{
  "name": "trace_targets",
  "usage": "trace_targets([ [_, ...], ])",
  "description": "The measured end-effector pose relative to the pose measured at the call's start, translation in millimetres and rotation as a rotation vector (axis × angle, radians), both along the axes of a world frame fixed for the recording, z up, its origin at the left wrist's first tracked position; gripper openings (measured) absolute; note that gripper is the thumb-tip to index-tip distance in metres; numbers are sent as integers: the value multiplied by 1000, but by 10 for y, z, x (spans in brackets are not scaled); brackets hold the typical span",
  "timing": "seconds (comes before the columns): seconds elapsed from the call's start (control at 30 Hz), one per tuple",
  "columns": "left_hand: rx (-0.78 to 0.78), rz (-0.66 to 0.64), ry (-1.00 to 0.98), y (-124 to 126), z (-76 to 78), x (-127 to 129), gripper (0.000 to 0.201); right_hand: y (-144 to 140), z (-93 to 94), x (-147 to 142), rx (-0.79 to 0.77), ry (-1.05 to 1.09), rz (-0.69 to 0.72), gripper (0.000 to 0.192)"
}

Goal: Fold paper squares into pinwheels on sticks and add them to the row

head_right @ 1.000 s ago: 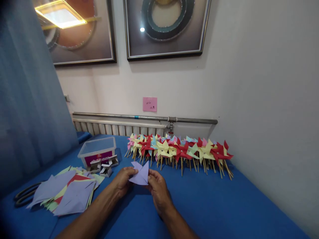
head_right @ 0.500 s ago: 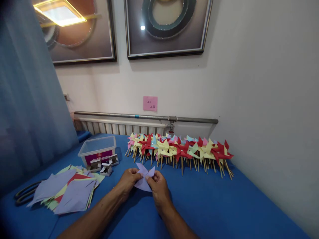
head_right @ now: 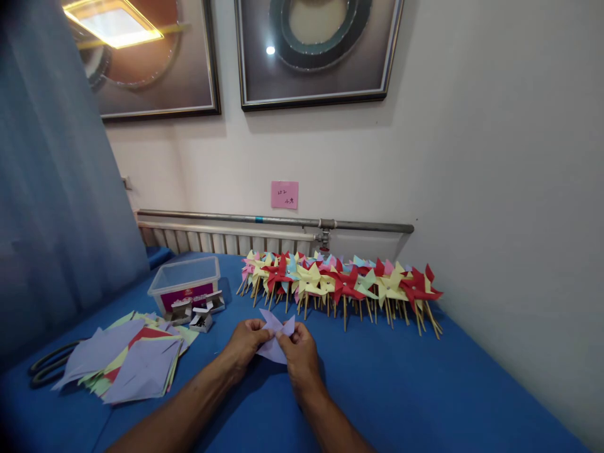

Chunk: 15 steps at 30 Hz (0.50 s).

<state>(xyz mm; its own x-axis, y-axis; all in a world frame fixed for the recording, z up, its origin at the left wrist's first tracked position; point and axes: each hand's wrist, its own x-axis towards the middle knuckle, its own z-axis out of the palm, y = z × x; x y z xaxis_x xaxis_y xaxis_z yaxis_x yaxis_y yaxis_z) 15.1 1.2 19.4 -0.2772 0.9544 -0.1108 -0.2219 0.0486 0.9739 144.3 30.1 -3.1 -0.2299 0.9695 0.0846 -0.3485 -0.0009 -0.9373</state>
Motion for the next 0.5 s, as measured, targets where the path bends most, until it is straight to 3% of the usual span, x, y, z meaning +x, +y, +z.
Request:
trace_targets([
  [0.3, 16, -37, -83, -72, 81, 37, 29, 83, -83, 14, 15, -86, -103, 39],
  [0.5, -19, -39, -47, -82, 128, 17, 28, 73, 4, 11, 13, -123, -77, 35],
])
